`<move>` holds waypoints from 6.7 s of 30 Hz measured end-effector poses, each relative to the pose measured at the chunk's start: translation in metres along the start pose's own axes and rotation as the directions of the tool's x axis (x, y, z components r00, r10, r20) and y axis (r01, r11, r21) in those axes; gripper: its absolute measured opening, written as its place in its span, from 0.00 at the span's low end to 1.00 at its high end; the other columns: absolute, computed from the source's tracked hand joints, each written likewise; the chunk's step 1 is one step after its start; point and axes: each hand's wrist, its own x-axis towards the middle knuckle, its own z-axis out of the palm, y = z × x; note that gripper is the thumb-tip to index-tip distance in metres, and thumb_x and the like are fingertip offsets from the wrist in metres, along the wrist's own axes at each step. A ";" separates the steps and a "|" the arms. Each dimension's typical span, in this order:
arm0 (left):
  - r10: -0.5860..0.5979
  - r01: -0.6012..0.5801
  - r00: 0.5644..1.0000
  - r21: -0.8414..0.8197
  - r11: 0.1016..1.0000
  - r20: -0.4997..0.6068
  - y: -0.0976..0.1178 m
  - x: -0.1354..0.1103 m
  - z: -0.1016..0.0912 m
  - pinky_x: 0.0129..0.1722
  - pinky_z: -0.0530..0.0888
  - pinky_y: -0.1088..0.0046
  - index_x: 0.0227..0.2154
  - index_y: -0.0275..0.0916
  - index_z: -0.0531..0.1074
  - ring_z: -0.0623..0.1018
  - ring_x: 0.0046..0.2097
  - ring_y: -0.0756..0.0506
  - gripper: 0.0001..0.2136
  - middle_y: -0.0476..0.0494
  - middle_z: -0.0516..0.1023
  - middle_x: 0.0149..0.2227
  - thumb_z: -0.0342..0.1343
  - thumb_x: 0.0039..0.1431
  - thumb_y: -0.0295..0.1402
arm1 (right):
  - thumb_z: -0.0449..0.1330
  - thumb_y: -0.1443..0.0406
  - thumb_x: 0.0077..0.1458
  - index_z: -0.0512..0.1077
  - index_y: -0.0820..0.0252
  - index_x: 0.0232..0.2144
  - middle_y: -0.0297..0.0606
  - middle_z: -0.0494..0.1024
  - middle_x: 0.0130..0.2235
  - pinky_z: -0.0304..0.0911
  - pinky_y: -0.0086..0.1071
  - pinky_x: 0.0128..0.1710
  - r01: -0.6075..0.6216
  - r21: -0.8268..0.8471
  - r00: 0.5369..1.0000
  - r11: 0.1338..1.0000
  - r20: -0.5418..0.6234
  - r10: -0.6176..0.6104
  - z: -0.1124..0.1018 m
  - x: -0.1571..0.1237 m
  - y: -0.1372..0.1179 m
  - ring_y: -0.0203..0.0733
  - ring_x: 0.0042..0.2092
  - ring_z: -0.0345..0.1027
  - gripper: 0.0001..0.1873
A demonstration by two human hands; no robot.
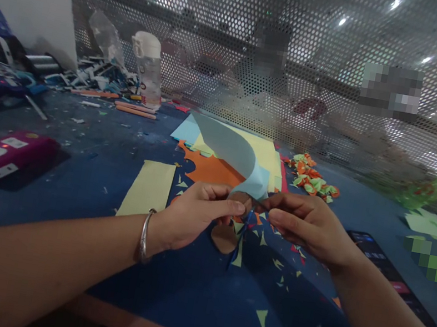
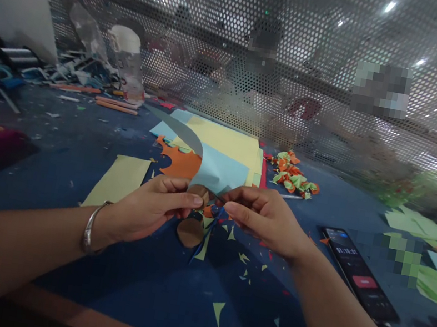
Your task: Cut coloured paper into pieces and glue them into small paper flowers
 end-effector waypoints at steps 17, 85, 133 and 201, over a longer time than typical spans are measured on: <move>0.043 -0.042 0.997 0.015 0.999 -0.067 -0.001 0.000 0.001 0.25 0.55 0.74 0.19 0.38 0.77 0.61 0.25 0.53 0.07 0.51 0.69 0.21 0.63 0.51 0.30 | 0.65 0.55 0.59 0.78 0.63 0.37 0.30 0.68 0.23 0.44 0.27 0.18 0.048 -0.045 0.998 0.998 -0.039 -0.050 0.000 -0.002 0.001 0.27 0.22 0.53 0.15; 0.031 -0.037 0.995 -0.062 0.997 -0.090 -0.004 -0.003 0.002 0.28 0.60 0.75 0.28 0.38 0.83 0.65 0.28 0.54 0.03 0.49 0.76 0.26 0.67 0.50 0.31 | 0.63 0.55 0.61 0.78 0.65 0.40 0.27 0.63 0.19 0.39 0.26 0.16 0.086 -0.162 0.996 0.983 -0.017 -0.090 -0.002 -0.003 -0.003 0.26 0.19 0.48 0.17; -0.092 0.096 0.994 0.068 0.993 -0.062 0.006 -0.006 0.011 0.22 0.58 0.74 0.17 0.37 0.73 0.61 0.20 0.55 0.07 0.53 0.64 0.16 0.62 0.46 0.31 | 0.62 0.59 0.59 0.77 0.63 0.38 0.25 0.62 0.19 0.44 0.27 0.18 0.130 -0.231 0.991 0.964 0.017 -0.129 0.002 -0.004 -0.009 0.28 0.20 0.48 0.12; 0.297 -0.274 0.948 0.184 0.944 -0.112 0.001 -0.007 0.002 0.28 0.71 0.80 0.28 0.37 0.77 0.72 0.27 0.55 0.05 0.52 0.74 0.25 0.62 0.59 0.30 | 0.55 0.43 0.62 0.73 0.60 0.30 0.31 0.64 0.24 0.48 0.26 0.21 0.025 0.120 0.941 0.992 -0.338 0.017 0.040 0.000 0.015 0.31 0.24 0.54 0.28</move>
